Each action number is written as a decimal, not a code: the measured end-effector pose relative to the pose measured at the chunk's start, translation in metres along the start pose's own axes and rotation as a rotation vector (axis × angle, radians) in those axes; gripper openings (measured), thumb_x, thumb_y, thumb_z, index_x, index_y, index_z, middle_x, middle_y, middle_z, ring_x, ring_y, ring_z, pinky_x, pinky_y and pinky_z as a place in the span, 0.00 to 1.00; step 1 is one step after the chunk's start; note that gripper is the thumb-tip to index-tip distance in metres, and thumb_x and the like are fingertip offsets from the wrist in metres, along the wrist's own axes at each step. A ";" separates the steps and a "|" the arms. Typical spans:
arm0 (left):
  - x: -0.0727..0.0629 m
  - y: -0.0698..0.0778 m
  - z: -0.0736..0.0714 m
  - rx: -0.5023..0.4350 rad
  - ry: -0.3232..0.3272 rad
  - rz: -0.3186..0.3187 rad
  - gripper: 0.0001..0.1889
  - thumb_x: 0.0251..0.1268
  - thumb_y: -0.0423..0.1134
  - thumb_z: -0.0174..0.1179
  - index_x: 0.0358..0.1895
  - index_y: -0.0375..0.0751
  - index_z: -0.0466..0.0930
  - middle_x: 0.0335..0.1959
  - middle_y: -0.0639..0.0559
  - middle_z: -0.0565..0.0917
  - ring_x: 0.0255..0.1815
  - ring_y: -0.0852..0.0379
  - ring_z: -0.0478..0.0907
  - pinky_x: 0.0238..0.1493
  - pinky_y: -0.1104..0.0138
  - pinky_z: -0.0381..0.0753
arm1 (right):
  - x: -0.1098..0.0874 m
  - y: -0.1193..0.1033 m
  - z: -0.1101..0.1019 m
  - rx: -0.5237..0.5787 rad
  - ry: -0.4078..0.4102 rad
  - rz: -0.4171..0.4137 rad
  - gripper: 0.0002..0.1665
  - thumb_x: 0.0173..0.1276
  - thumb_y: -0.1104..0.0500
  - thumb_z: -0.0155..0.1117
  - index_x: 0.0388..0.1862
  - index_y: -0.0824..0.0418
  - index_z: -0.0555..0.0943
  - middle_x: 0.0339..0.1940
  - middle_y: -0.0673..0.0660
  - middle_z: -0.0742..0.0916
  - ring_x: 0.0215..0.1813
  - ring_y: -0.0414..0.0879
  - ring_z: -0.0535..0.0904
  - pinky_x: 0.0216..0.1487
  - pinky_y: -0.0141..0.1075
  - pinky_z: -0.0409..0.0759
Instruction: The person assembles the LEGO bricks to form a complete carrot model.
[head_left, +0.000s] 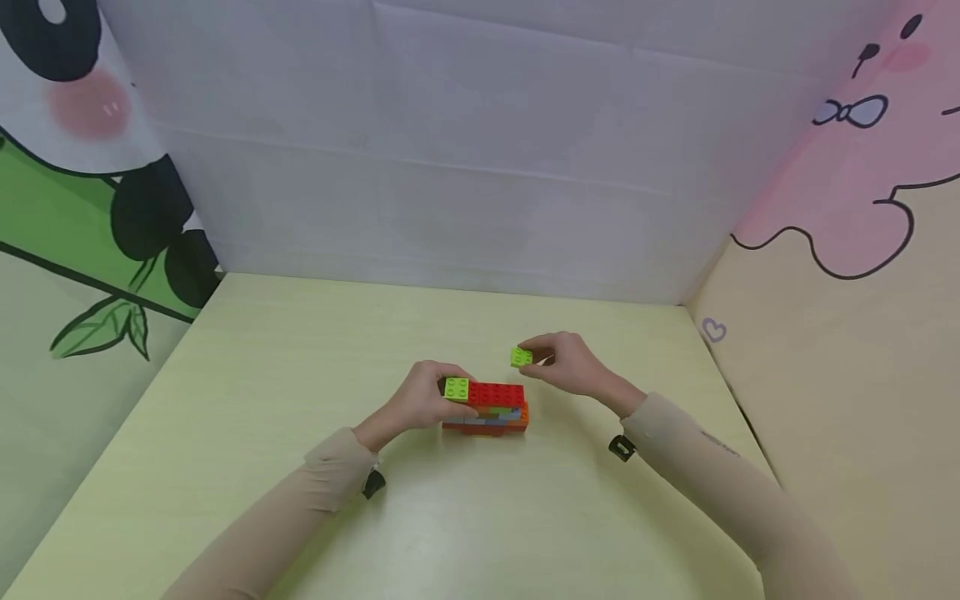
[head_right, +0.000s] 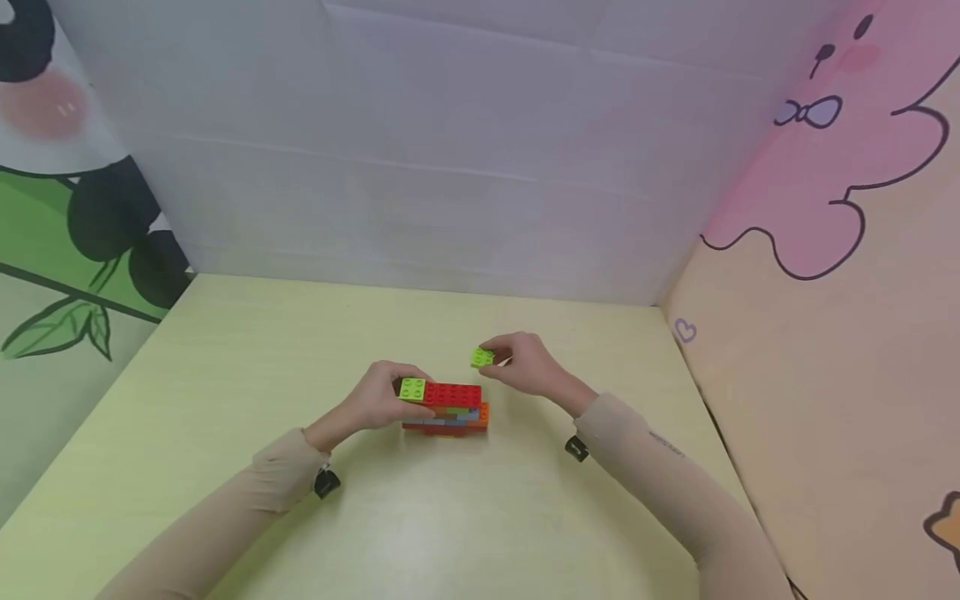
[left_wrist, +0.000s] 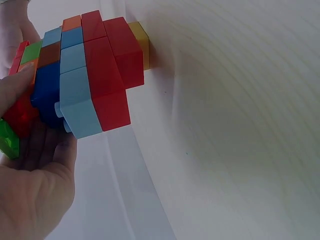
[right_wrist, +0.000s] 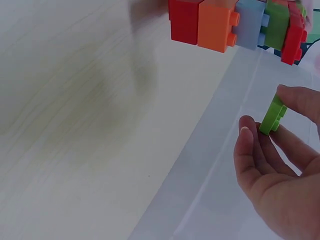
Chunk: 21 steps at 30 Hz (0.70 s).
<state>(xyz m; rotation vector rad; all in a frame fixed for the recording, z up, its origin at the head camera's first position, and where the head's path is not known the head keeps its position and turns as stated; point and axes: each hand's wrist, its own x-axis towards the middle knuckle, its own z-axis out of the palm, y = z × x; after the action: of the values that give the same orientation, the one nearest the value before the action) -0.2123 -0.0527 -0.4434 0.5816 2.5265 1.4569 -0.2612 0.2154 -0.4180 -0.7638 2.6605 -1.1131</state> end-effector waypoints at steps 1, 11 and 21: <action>0.000 0.000 0.000 0.004 -0.001 -0.002 0.19 0.42 0.41 0.78 0.41 0.46 0.85 0.39 0.56 0.83 0.38 0.55 0.78 0.39 0.63 0.79 | -0.003 -0.001 -0.002 0.006 -0.001 0.003 0.22 0.61 0.57 0.70 0.54 0.60 0.82 0.41 0.51 0.85 0.39 0.43 0.81 0.38 0.33 0.80; -0.001 0.001 0.000 -0.003 0.003 -0.013 0.18 0.41 0.38 0.78 0.40 0.44 0.85 0.38 0.55 0.83 0.36 0.56 0.79 0.37 0.64 0.79 | -0.028 -0.015 -0.009 0.024 -0.024 -0.023 0.21 0.58 0.59 0.72 0.51 0.61 0.82 0.39 0.50 0.84 0.37 0.42 0.80 0.37 0.35 0.79; -0.001 0.000 -0.001 0.003 -0.003 -0.001 0.19 0.41 0.40 0.78 0.40 0.45 0.85 0.37 0.55 0.83 0.36 0.56 0.79 0.37 0.64 0.79 | -0.038 -0.026 -0.008 0.029 -0.054 -0.092 0.21 0.58 0.60 0.72 0.52 0.59 0.83 0.43 0.48 0.85 0.36 0.43 0.79 0.37 0.37 0.80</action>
<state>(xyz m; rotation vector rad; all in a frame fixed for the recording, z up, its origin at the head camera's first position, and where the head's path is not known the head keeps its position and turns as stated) -0.2119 -0.0544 -0.4431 0.5829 2.5262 1.4514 -0.2206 0.2243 -0.3962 -0.9066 2.5822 -1.1332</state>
